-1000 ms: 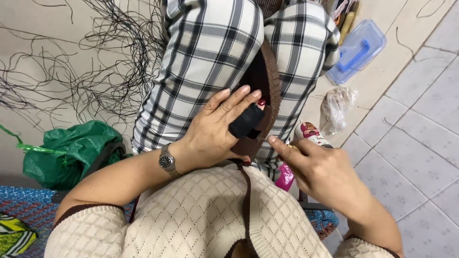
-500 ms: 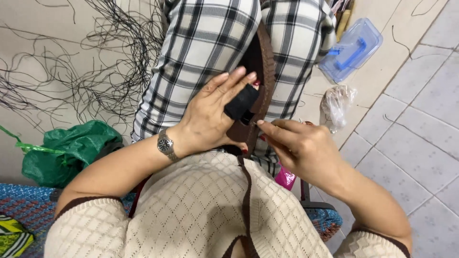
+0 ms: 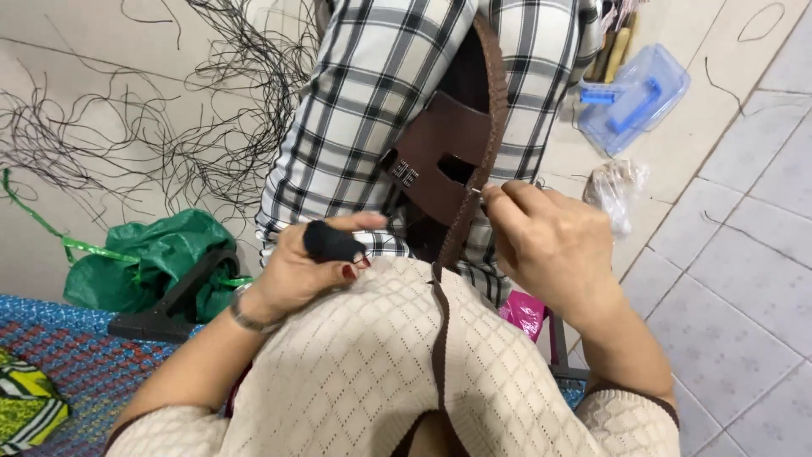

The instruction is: Repairing a brown sandal by sewing the straps back onto the sole using a needle, thread, and pliers.

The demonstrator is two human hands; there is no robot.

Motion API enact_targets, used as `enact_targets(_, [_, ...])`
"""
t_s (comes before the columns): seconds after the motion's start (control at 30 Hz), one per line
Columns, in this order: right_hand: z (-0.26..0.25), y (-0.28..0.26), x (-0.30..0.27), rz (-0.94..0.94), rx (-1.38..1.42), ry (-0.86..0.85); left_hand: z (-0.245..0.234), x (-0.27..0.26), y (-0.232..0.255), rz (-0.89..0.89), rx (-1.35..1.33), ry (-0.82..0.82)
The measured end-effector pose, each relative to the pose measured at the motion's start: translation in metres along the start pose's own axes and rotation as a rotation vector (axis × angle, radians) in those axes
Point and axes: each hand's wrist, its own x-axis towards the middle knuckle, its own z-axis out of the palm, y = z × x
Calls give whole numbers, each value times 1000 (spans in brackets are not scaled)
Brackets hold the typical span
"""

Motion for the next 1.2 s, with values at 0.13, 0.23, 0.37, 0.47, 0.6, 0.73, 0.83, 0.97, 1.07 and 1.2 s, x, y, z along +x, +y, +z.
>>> enact_targets(0.13, [-5,2,2,-2,-4,-4,5,12,-25,-76,-330,-193])
enact_targets(0.23, [-9,9,4,-26,39,-44,17,27,-27,-435,-295,225])
enact_targets(0.37, [-20,19,18,-55,60,-226,25,48,-41,-549,-381,433])
enact_targets(0.47, [-18,20,20,-86,62,-254,32,59,-55,-452,-283,337])
enact_targets(0.6, [-10,16,-8,-75,-8,-207,30,62,-26,-163,516,151])
enact_targets(0.73, [-53,13,-27,25,-76,-326,21,46,-21,-139,510,189])
enact_targets(0.83, [-82,27,-46,265,-82,-441,7,37,-18,-87,436,243])
enact_targets(0.97, [-14,38,-50,268,655,-125,1,34,-2,17,443,434])
enact_targets(1.07, [65,36,-56,213,1129,131,8,39,4,-71,426,587])
enact_targets(1.2, [104,44,-66,139,1731,220,15,41,3,-49,387,570])
